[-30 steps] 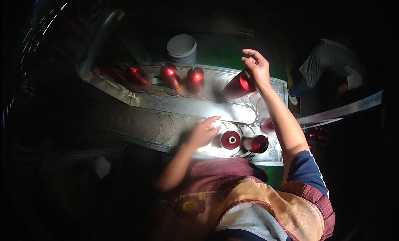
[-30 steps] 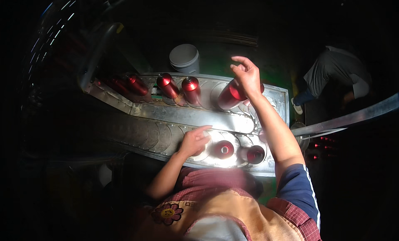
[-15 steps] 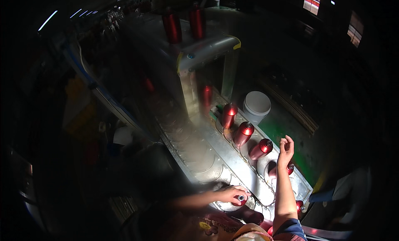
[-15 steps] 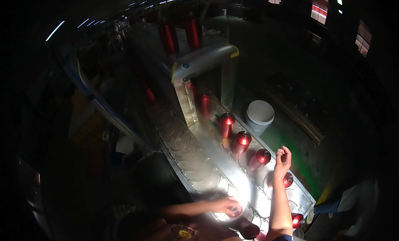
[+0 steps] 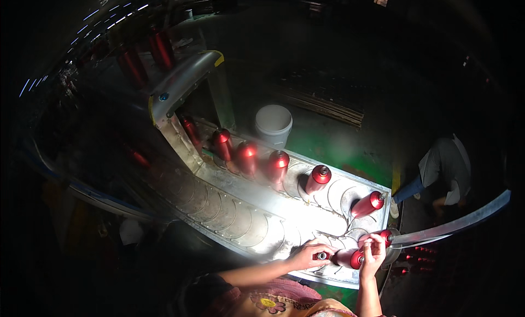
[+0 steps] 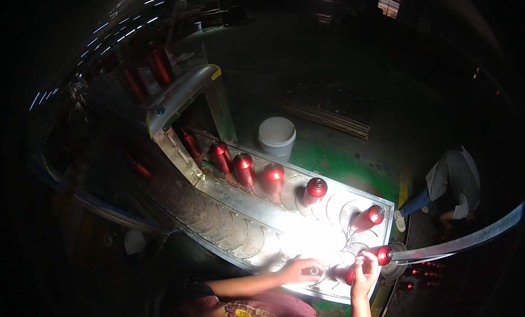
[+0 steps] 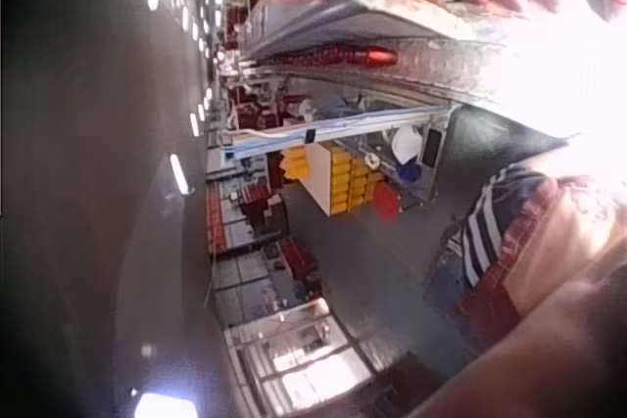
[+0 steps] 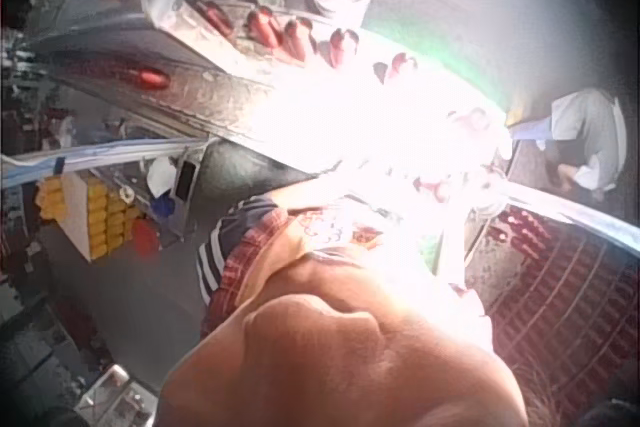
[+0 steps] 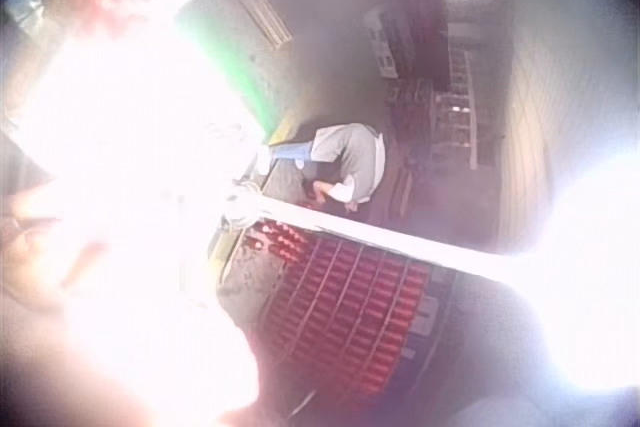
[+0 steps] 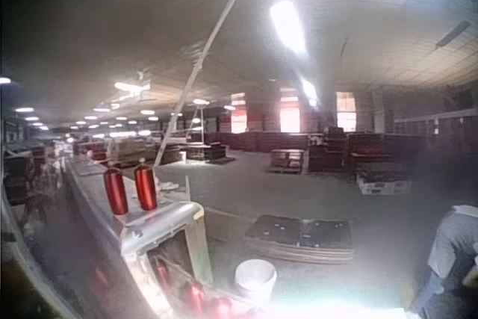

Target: The person repeatedly picks up red spray cans from a floor pile and places them onto a metal tray. The person handles the cans one at a time or in pairs, moving between the floor and the tray throughout the clip.

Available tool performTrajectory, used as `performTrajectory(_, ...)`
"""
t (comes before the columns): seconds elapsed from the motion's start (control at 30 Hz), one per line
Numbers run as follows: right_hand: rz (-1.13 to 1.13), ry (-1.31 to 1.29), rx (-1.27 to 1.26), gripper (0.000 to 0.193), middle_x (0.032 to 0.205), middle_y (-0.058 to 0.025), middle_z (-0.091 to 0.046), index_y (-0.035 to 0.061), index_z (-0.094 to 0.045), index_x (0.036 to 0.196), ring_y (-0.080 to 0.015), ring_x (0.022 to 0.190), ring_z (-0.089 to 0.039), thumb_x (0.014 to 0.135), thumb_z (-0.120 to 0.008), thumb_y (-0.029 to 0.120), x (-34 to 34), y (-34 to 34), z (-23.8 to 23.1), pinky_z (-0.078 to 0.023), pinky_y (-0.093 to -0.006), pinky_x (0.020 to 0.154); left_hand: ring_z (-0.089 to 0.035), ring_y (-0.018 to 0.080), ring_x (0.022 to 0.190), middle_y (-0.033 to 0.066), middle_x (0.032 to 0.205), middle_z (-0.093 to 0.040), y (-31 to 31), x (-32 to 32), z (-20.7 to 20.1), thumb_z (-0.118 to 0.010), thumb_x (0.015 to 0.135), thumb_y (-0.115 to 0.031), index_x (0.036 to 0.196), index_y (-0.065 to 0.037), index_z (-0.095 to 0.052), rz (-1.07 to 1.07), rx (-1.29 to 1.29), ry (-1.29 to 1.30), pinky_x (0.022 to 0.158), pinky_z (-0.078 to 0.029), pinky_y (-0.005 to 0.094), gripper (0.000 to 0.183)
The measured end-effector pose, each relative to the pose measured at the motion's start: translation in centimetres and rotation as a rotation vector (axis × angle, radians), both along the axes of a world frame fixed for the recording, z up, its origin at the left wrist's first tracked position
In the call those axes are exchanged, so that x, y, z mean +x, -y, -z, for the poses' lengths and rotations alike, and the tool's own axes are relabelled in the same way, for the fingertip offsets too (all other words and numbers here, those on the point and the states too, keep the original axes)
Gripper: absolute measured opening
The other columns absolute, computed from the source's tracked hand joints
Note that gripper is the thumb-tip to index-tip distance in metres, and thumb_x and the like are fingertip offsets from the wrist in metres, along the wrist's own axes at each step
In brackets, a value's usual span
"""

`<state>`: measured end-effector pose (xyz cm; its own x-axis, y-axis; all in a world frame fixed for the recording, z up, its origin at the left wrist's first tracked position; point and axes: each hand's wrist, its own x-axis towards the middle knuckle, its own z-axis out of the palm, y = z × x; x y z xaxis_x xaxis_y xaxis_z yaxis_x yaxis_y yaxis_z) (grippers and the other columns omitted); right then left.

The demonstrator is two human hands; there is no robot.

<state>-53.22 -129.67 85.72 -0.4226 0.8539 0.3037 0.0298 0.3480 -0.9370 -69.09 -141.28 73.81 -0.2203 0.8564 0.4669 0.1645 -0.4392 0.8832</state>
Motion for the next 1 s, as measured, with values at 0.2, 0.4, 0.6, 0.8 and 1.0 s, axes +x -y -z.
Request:
performTrajectory(0.2,-0.253,0.276,-0.391,0.019,0.084,-0.0013,-0.059,0.0002,-0.056,0.113,-0.0062,0.072,-0.054,0.093,-0.055,0.003,-2.0,10.5,-0.6,-0.044,-0.021,0.064,-0.065,0.0163,0.075,0.0068,0.084,-0.068,3.3,-0.4,-4.3,-0.071,0.086,-0.017,0.096,-0.003,-0.068,0.312,0.011,0.182,0.07,-0.051,0.0308,0.017)
performTrajectory(0.4,-0.123,0.339,-0.333,0.026,0.08,0.0072,-0.051,0.0037,-0.059,0.115,-0.0014,0.071,-0.046,0.091,-0.064,0.01,3.7,15.7,0.4,-0.037,-0.0175,0.062,-0.062,0.0125,0.087,0.008,0.095,-0.07,7.1,2.5,-4.3,-0.066,0.09,-0.017,0.107,-0.001,-0.066,0.647,-0.27,0.003,0.08,-0.049,0.0286,0.022)
performTrajectory(0.6,-0.066,0.157,-0.268,0.032,0.076,0.0073,-0.045,0.0032,-0.057,0.119,-0.0015,0.07,-0.043,0.087,-0.06,0.003,14.9,20.7,-0.1,-0.039,-0.0192,0.065,-0.056,0.0092,0.091,0.0012,0.097,-0.065,10.6,13.5,-7.1,-0.059,0.089,-0.019,0.095,-0.002,-0.066,0.863,-0.365,0.303,0.084,-0.044,0.0266,0.019)
performTrajectory(0.8,0.215,-0.12,-0.401,0.031,0.078,0.0058,-0.05,0.0042,-0.057,0.117,-0.0029,0.072,-0.048,0.086,-0.06,0.004,29.7,20.9,-6.5,-0.043,-0.0214,0.063,-0.053,0.0089,0.076,-0.0001,0.083,-0.059,7.9,29.3,-14.2,-0.06,0.088,-0.012,0.088,-0.007,-0.057,0.991,-0.488,0.292,0.071,-0.043,0.0237,0.006)
performTrajectory(1.0,0.452,-0.266,-0.365,0.025,0.082,0.0044,-0.049,0.0036,-0.056,0.116,-0.0025,0.072,-0.048,0.091,-0.059,0.0,42.6,18.1,-8.3,-0.04,-0.018,0.063,-0.055,0.0078,0.083,-0.0009,0.092,-0.062,0.1,42.5,-18.1,-0.06,0.092,-0.008,0.097,-0.005,-0.062,1.175,-0.622,0.126,0.075,-0.045,0.0232,0.006)
